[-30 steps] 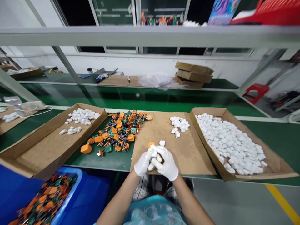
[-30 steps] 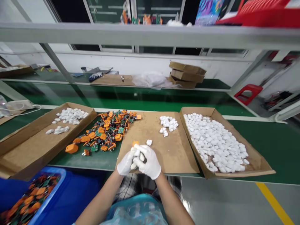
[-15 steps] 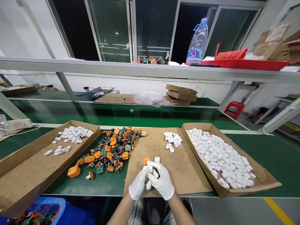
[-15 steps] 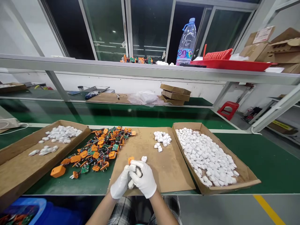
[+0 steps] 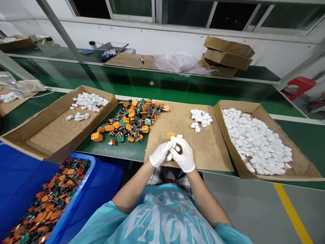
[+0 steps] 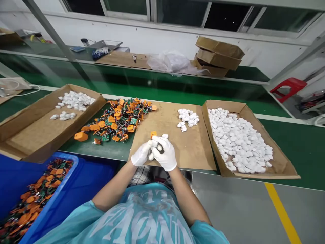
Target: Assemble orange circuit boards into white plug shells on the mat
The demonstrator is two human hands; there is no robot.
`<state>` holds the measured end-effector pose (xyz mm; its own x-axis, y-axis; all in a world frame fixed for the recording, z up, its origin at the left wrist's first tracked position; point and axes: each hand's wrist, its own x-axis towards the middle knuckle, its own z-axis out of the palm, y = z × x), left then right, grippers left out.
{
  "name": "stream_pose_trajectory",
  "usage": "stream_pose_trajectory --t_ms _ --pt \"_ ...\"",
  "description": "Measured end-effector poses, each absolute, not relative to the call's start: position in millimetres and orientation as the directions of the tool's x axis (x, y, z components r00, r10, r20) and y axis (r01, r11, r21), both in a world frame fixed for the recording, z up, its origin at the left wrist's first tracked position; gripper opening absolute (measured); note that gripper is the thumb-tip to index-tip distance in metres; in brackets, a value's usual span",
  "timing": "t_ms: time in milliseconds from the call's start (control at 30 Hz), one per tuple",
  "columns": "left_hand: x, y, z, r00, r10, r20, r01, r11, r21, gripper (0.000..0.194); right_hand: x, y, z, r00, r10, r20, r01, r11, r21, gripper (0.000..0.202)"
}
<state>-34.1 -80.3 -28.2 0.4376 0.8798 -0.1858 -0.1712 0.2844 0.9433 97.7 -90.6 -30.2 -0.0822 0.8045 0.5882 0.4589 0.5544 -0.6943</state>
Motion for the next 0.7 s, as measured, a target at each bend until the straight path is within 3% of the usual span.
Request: stream_pose_trajectory --t_ms 133,400,567,700 --pt "-34 -81 -16 0.424 0.884 -0.194 -0.176 0.291 0.940 0.054 98 -90 -27 -0.124 0.816 0.564 0.446 0.554 -0.703 0.035" --pt "-37 -82 -16 0.521 0.832 -0.188 -0.145 0.304 0.942 0.071 103 -89 -30 -0.147 0.814 0.562 0.362 0.573 -0.735 0.026" --pt "-39 -85 -18 0.617 0.778 -0.118 -0.061 0.198 0.978 0.073 107 -89 -27 -0.130 0.852 0.506 0.268 0.522 -0.810 0.021" --pt "-39 -87 -26 0.621 0.774 -0.124 -0.064 0.208 0.976 0.064 108 -89 -26 -0.089 0.847 0.524 0.178 0.531 -0.828 0.024"
